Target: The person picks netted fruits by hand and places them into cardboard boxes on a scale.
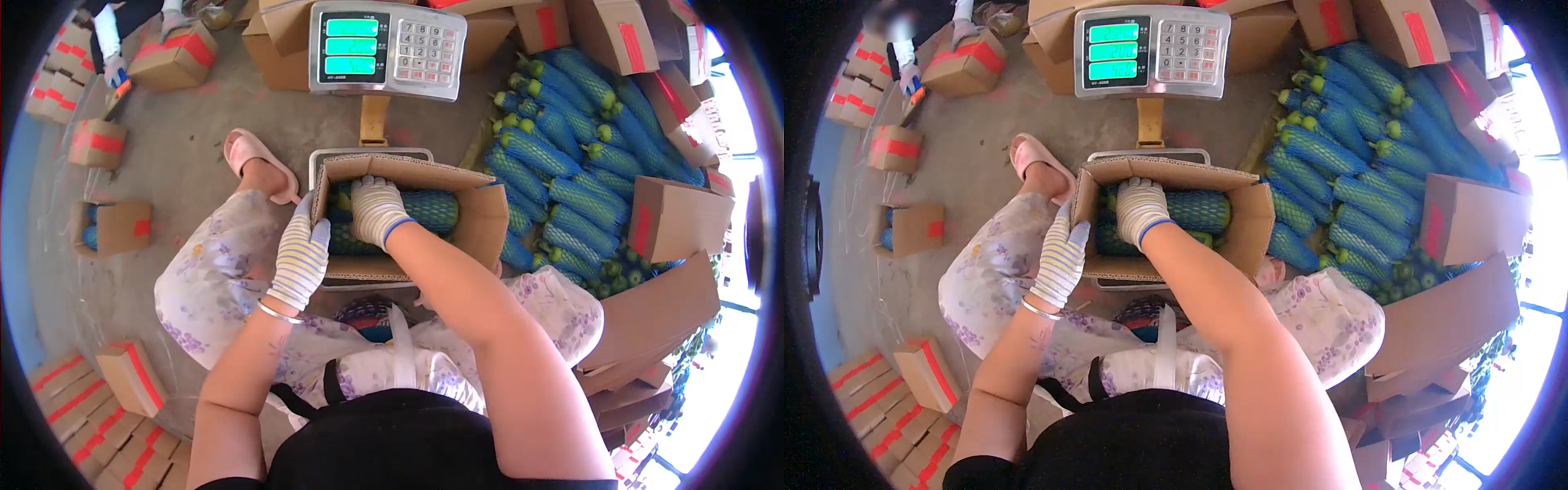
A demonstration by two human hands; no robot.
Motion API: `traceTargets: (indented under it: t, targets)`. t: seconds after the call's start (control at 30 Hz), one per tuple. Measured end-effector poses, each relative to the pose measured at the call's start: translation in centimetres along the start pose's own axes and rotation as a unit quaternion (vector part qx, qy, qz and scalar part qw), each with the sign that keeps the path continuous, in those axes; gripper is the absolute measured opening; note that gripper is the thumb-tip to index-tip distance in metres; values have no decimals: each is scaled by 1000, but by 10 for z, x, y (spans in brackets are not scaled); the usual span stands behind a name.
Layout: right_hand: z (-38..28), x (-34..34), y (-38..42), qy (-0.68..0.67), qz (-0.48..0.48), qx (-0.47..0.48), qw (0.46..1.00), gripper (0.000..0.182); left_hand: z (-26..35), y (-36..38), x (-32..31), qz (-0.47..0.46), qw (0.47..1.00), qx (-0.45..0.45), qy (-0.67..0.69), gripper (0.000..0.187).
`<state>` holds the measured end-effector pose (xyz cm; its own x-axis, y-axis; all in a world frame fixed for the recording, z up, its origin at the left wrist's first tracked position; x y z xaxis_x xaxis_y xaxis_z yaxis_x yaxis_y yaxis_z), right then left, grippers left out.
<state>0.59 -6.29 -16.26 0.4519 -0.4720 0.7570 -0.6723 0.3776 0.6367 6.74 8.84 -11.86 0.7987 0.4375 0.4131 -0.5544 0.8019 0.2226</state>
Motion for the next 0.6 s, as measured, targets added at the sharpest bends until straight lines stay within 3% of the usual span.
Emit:
traceTargets:
  t: [0.07, 0.23, 0.3, 0.43, 0.5, 0.6]
  targets:
    - [7, -4, 0, 61, 47, 28, 997, 79, -5, -3, -5, 4, 1000, -10, -3, 48]
    - [5, -14, -15, 89, 38, 8, 995, 84, -10, -6, -9, 4, 1000, -14, 1, 49]
    - [2, -10, -16, 24, -46, -34, 998, 89, -15, -6, -13, 8, 999, -18, 31, 49]
    - [18, -9, -12, -38, -44, -1, 998, 85, -10, -4, -10, -16, 999, -34, -5, 50]
    - [23, -11, -14, -4, 20, 28, 999, 88, -16, -4, -16, 0, 998, -67, 11, 48]
    - [20, 0, -11, 1, -19, 29, 999, 86, -16, -3, -11, 12, 997, -80, -9, 46]
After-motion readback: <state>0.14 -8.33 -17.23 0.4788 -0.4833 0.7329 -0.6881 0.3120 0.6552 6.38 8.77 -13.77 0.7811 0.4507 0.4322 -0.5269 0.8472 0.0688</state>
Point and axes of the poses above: each hand's wrist, its own y-axis away from the middle knuckle, its own x-axis out of the back of the hand, z = x × y, the point moved 1 cm from there along -y, towards the middle knuckle, and after that the axes turned 6 degrees about -z, right-handed, at the moved point
